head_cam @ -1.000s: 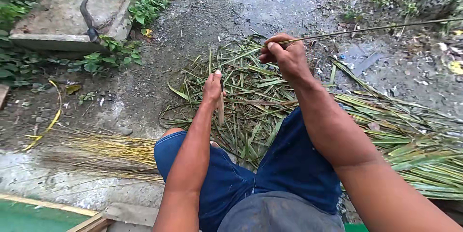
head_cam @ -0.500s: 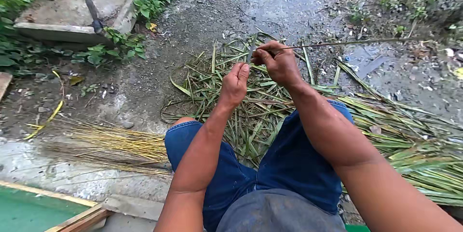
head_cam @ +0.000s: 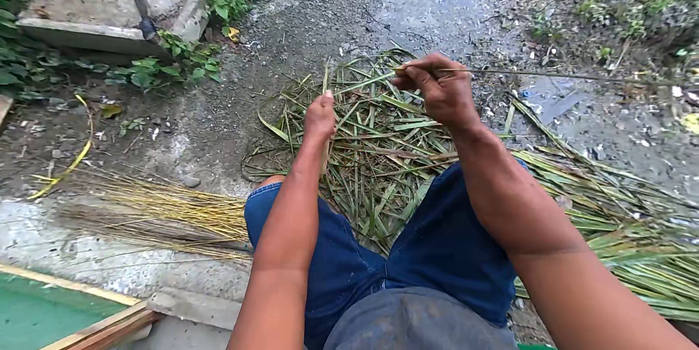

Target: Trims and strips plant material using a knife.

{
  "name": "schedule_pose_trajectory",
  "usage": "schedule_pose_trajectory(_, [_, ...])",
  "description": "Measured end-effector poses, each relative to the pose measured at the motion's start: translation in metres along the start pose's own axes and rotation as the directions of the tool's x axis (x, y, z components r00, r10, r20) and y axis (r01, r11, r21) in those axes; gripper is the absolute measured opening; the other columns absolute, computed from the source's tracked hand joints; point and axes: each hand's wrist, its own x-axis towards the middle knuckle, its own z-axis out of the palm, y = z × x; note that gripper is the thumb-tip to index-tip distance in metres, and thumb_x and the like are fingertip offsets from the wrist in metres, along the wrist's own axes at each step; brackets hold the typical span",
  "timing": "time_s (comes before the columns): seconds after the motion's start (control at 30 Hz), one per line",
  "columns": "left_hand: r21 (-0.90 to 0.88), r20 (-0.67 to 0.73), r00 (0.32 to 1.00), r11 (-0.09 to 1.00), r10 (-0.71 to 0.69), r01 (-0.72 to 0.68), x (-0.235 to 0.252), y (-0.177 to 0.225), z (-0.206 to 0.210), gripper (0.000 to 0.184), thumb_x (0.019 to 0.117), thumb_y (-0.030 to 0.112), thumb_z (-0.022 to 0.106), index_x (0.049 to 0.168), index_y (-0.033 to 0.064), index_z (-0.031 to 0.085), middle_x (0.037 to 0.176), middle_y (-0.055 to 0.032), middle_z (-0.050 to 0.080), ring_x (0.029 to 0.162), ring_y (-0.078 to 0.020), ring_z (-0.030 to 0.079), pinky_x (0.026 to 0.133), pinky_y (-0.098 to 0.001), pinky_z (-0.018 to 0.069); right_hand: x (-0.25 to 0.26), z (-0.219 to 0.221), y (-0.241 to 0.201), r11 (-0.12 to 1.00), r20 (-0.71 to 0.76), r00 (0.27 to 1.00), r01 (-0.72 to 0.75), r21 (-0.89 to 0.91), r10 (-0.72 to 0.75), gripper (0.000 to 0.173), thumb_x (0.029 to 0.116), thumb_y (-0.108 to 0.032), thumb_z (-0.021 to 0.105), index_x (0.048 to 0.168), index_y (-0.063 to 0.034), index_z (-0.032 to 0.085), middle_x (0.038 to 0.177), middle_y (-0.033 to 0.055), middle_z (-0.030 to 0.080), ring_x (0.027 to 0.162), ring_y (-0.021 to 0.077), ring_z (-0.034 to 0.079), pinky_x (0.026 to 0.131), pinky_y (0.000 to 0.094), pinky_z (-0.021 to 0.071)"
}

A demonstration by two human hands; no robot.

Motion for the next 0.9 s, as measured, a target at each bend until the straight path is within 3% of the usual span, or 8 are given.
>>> schedule_pose_trajectory(0.07, [-0.147,-0.036,0.993,0.983,-0.116,0.110,0.006,-0.002,-0.004,0.059,0.1115,0.052,0.024,0.136,0.0082,0.056,0.081,-0.0104,0.056,0.053,-0.0197,0.054,0.050,-0.0377,0.0524,0.002,-0.009,0.001,1.000,-0.019,1.000,-0.013,0.007,0.013,0.013,0.1020,-0.001,0.056,0.108,0.0044,0.067,0.100,0.0087,0.076,0.088,0.0156,0.076,0.085,0.0346,0.0651])
schedule_pose_trajectory(0.17, [-0.228,-0.035,0.999,0.973,0.017,-0.024,-0.015,0.016,0.003,0.055,0.1124,0.048,0.026,0.135,0.0081,0.056,0.080,-0.0067,0.056,0.049,-0.0149,0.051,0.046,-0.0319,0.0510,0.002,-0.010,0.006,0.997,-0.018,0.999,-0.048,-0.058,0.047,0.014,0.1015,-0.003,0.058,0.110,0.0037,0.068,0.100,0.0081,0.076,0.088,0.0129,0.076,0.084,0.0320,0.0647])
schedule_pose_trajectory(0.33, [0.047,0.009,0.868,0.866,0.497,-0.497,-0.055,0.036,0.024,0.043,0.1112,0.030,0.037,0.128,-0.0005,0.063,0.089,-0.0129,0.068,0.071,-0.0196,0.064,0.069,-0.0411,0.0558,0.001,0.007,0.005,0.997,0.035,0.999,-0.030,-0.066,0.032,0.016,0.0999,0.000,0.058,0.111,0.0049,0.070,0.103,0.0100,0.075,0.089,0.0125,0.075,0.085,0.0310,0.0642])
schedule_pose_trajectory(0.4, [0.101,-0.015,0.812,0.809,0.583,-0.579,-0.054,0.035,0.027,0.042,0.1106,0.029,0.040,0.124,-0.0014,0.065,0.088,-0.0128,0.068,0.073,-0.0197,0.064,0.071,-0.0408,0.0551,0.001,0.011,0.007,0.996,0.064,0.998,0.019,-0.084,-0.014,0.017,0.0995,-0.001,0.059,0.110,0.0046,0.071,0.103,0.0098,0.075,0.089,0.0111,0.074,0.085,0.0303,0.0631])
schedule_pose_trajectory(0.53, [0.051,0.035,0.951,0.950,0.307,-0.309,-0.041,0.029,0.012,0.049,0.1130,0.037,0.031,0.132,0.0040,0.060,0.084,-0.0132,0.064,0.059,-0.0224,0.060,0.060,-0.0437,0.0553,0.000,0.007,0.002,0.995,0.077,0.996,0.055,-0.088,-0.049,0.017,0.1005,-0.001,0.059,0.112,0.0044,0.070,0.104,0.0092,0.075,0.091,0.0116,0.074,0.087,0.0301,0.0633])
schedule_pose_trajectory(0.7, [0.062,0.030,0.861,0.859,0.507,-0.508,-0.057,0.032,0.018,0.044,0.1114,0.030,0.037,0.130,-0.0001,0.063,0.089,-0.0122,0.068,0.071,-0.0178,0.063,0.069,-0.0387,0.0549,0.000,0.005,0.006,0.975,0.123,0.979,0.179,-0.130,-0.163,0.017,0.0992,0.000,0.060,0.109,0.0044,0.073,0.110,0.0130,0.074,0.097,0.0152,0.074,0.092,0.0334,0.0618])
schedule_pose_trajectory(0.83, [0.005,0.062,0.964,0.966,0.260,-0.260,-0.041,0.024,0.008,0.050,0.1130,0.041,0.029,0.132,0.0071,0.061,0.084,-0.0117,0.061,0.056,-0.0202,0.057,0.056,-0.0406,0.0547,-0.001,0.005,0.005,0.978,0.119,0.978,0.181,-0.104,-0.169,0.016,0.1001,-0.001,0.060,0.109,0.0051,0.072,0.109,0.0124,0.074,0.095,0.0156,0.074,0.089,0.0336,0.0632])
schedule_pose_trajectory(0.9, [-0.005,0.061,0.946,0.948,0.318,-0.319,-0.049,0.031,0.008,0.047,0.1130,0.037,0.031,0.131,0.0058,0.061,0.082,-0.0101,0.060,0.056,-0.0192,0.057,0.055,-0.0397,0.0537,0.000,0.007,0.002,0.979,0.125,0.978,0.181,-0.098,-0.168,0.016,0.0998,-0.001,0.060,0.109,0.0050,0.072,0.109,0.0124,0.074,0.095,0.0151,0.074,0.089,0.0326,0.0632])
